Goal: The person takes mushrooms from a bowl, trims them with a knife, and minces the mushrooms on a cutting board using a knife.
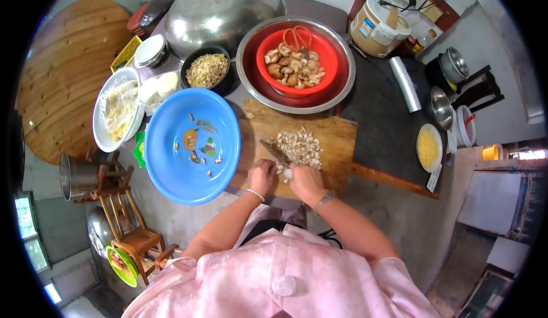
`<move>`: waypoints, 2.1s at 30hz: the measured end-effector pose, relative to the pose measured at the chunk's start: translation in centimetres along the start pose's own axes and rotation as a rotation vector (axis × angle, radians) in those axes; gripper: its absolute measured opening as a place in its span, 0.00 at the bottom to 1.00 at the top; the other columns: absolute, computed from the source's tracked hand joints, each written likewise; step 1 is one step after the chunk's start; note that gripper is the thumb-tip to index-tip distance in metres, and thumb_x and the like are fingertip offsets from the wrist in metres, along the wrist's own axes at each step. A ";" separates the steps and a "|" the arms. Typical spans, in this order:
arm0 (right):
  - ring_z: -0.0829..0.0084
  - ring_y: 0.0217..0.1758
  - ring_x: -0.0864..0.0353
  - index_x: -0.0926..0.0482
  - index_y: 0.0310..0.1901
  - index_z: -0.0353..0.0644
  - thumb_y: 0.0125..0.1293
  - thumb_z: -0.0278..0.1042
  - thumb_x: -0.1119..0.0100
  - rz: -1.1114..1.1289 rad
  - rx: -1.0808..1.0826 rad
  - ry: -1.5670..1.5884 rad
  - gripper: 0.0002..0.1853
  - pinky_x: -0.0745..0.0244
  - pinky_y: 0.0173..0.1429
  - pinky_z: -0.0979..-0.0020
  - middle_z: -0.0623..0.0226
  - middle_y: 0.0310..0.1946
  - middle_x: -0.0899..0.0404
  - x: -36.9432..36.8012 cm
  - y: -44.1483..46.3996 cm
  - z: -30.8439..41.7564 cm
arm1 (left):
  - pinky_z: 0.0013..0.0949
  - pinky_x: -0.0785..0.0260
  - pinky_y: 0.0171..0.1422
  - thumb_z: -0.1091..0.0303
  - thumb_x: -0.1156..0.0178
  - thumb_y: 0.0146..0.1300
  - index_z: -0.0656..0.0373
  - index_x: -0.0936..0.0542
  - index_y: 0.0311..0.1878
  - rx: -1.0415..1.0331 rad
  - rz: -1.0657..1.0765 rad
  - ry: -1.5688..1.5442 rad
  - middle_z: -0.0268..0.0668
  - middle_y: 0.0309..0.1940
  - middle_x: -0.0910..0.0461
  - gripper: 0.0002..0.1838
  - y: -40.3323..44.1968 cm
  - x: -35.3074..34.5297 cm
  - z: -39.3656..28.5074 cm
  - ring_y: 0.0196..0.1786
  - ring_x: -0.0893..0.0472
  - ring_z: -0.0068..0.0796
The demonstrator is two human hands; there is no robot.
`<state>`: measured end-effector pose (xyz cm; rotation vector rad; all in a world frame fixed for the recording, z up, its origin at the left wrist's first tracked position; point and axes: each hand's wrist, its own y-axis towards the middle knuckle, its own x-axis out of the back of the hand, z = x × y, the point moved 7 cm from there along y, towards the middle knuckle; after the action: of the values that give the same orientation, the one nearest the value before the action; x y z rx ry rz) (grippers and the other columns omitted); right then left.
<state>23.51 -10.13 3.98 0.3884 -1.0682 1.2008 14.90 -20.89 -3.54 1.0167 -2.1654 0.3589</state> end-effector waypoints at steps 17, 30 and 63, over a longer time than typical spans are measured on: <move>0.45 0.34 0.21 0.25 0.34 0.37 0.49 0.22 0.48 0.025 0.022 -0.037 0.08 0.27 0.39 0.50 0.48 0.28 0.21 -1.4 -0.6 -0.4 | 0.47 0.28 0.40 0.68 0.36 0.52 0.61 0.21 0.31 0.112 -0.056 -0.041 0.47 0.32 0.20 0.07 -1.0 -0.3 0.6 0.35 0.20 0.50; 0.48 0.31 0.20 0.24 0.33 0.38 0.50 0.23 0.48 -0.033 0.056 -0.083 0.07 0.27 0.36 0.50 0.50 0.24 0.21 -1.0 -0.7 0.4 | 0.43 0.26 0.44 0.69 0.36 0.52 0.61 0.18 0.36 -0.156 -0.057 0.006 0.43 0.38 0.19 0.08 -1.8 2.0 -2.6 0.39 0.19 0.46; 0.47 0.34 0.20 0.26 0.33 0.38 0.50 0.24 0.47 0.056 0.050 -0.012 0.07 0.27 0.38 0.50 0.49 0.27 0.20 -0.7 -1.3 0.7 | 0.42 0.25 0.41 0.74 0.37 0.52 0.63 0.20 0.37 -0.254 0.020 -0.024 0.46 0.38 0.21 0.08 -2.7 0.5 -0.3 0.38 0.20 0.49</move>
<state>24.39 -11.52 4.08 0.4071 -1.0671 1.2788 16.86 -22.77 -3.13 0.8612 -2.1768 0.0771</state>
